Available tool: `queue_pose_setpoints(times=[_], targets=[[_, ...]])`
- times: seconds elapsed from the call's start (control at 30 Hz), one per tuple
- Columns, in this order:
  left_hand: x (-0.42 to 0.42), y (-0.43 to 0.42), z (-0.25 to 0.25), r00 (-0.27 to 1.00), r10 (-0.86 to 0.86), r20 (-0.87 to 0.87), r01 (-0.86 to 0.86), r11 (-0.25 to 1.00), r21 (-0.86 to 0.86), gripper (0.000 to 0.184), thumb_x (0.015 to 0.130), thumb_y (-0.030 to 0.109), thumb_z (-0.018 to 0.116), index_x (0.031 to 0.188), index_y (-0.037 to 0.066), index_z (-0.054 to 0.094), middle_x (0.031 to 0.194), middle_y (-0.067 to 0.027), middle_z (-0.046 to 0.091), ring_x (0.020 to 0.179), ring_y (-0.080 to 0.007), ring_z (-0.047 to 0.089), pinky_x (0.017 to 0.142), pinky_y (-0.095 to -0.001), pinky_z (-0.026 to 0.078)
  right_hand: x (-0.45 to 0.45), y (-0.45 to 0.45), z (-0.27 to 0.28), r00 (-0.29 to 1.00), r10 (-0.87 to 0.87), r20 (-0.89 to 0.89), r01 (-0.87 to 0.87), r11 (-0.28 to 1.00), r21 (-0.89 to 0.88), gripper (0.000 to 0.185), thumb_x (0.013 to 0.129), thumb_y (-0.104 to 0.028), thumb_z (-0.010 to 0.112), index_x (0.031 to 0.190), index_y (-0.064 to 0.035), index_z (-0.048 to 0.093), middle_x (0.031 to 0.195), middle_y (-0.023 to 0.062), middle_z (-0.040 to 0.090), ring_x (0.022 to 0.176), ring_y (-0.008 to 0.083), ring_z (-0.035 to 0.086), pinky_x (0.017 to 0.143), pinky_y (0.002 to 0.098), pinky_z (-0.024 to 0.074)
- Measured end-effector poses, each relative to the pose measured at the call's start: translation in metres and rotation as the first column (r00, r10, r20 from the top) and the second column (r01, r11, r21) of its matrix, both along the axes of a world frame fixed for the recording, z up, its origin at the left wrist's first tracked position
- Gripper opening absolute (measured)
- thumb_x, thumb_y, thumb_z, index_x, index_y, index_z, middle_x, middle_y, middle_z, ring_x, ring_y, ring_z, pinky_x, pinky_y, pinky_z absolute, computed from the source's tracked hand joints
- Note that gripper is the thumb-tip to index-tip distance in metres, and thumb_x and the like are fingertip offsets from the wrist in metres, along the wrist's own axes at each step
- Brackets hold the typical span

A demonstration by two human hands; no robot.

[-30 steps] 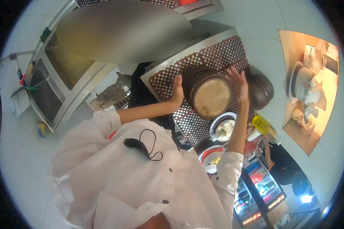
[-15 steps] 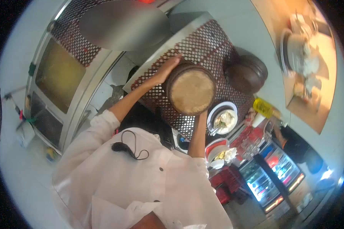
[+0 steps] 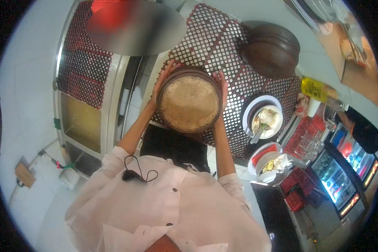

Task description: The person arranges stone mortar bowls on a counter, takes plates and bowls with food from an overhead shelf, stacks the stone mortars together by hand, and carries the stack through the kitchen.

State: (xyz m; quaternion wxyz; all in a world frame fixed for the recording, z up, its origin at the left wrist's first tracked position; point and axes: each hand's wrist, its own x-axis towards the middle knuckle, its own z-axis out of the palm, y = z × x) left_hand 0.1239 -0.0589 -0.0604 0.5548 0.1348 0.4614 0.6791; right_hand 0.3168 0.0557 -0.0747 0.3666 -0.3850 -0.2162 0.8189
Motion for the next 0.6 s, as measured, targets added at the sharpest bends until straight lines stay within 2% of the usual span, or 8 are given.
queue_pose_setpoints(times=[0.1,0.17,0.2,0.27,0.37,0.43,0.57,0.6], targets=[[-0.007,-0.001,-0.014,0.994,-0.110,-0.020,0.110,0.994,0.025,0.067,0.110,0.050,0.028,0.162,0.007,0.026,0.163,-0.0163,0.031,0.150,-0.0261,0.033,0.124,-0.0373,0.025,-0.002,0.003,0.001,0.998,0.034,0.055,-0.035,0.999,0.010,0.062,0.111,-0.047,0.034,0.156,-0.0042,0.036,0.145,0.0187,0.048,0.136,0.0291,0.046,0.116,0.0426,0.0393],[-0.010,-0.003,-0.016,0.987,-0.160,-0.002,0.160,0.987,0.011,0.065,0.111,0.049,0.028,0.161,0.007,0.029,0.163,-0.0159,0.032,0.151,-0.0255,0.031,0.124,-0.0362,0.024,0.003,0.004,-0.010,0.995,0.058,0.077,-0.063,0.996,0.062,0.062,0.111,-0.047,0.033,0.156,-0.0039,0.036,0.148,0.0198,0.046,0.139,0.0300,0.044,0.118,0.0435,0.0371],[-0.016,-0.003,-0.008,0.979,-0.200,-0.042,0.198,0.979,-0.048,0.066,0.111,0.049,0.028,0.161,0.007,0.029,0.163,-0.0159,0.032,0.151,-0.0254,0.031,0.124,-0.0363,0.024,0.005,0.006,-0.011,0.993,0.073,0.088,-0.081,0.993,0.091,0.062,0.111,-0.046,0.033,0.156,-0.0038,0.036,0.149,0.0203,0.046,0.140,0.0305,0.043,0.118,0.0439,0.0361],[-0.023,-0.004,0.019,0.954,-0.280,-0.109,0.259,0.950,-0.173,0.066,0.111,0.049,0.028,0.161,0.006,0.028,0.163,-0.0159,0.031,0.151,-0.0252,0.031,0.124,-0.0366,0.024,0.012,0.005,0.001,0.994,0.073,0.086,-0.076,0.996,0.035,0.065,0.110,-0.048,0.033,0.157,-0.0043,0.035,0.155,0.0210,0.041,0.145,0.0312,0.038,0.121,0.0440,0.0321],[-0.015,0.008,0.049,0.988,-0.152,-0.039,0.137,0.958,-0.250,0.067,0.111,0.049,0.029,0.161,0.005,0.028,0.163,-0.0164,0.032,0.151,-0.0252,0.030,0.125,-0.0369,0.024,0.014,0.007,0.036,0.989,0.099,0.108,-0.102,0.995,0.019,0.070,0.109,-0.053,0.033,0.160,-0.0051,0.031,0.161,0.0218,0.034,0.150,0.0319,0.031,0.124,0.0443,0.0255],[-0.009,0.006,0.044,0.994,-0.103,-0.035,0.095,0.977,-0.190,0.066,0.111,0.048,0.029,0.160,0.003,0.029,0.162,-0.0169,0.033,0.150,-0.0255,0.033,0.124,-0.0368,0.025,0.011,0.003,0.037,0.981,0.174,0.089,-0.180,0.982,0.060,0.078,0.107,-0.059,0.033,0.161,-0.0035,0.027,0.164,0.0220,0.028,0.152,0.0328,0.027,0.126,0.0442,0.0206],[-0.004,0.007,0.038,1.000,-0.004,-0.020,0.002,0.995,-0.098,0.065,0.111,0.047,0.029,0.155,-0.001,0.038,0.155,-0.0180,0.044,0.144,-0.0260,0.041,0.123,-0.0367,0.028,-0.001,-0.002,0.039,0.988,0.144,0.054,-0.145,0.989,0.031,0.079,0.107,-0.057,0.033,0.160,0.0013,0.027,0.167,0.0213,0.022,0.154,0.0311,0.024,0.126,0.0423,0.0201],[-0.005,0.006,0.033,0.998,-0.005,-0.070,-0.001,0.995,-0.096,0.064,0.112,0.046,0.030,0.152,-0.001,0.042,0.152,-0.0178,0.047,0.142,-0.0257,0.043,0.122,-0.0368,0.029,-0.002,-0.001,0.043,0.983,0.160,0.088,-0.164,0.985,0.045,0.079,0.107,-0.057,0.033,0.160,0.0012,0.027,0.167,0.0215,0.022,0.154,0.0310,0.025,0.126,0.0423,0.0200]])
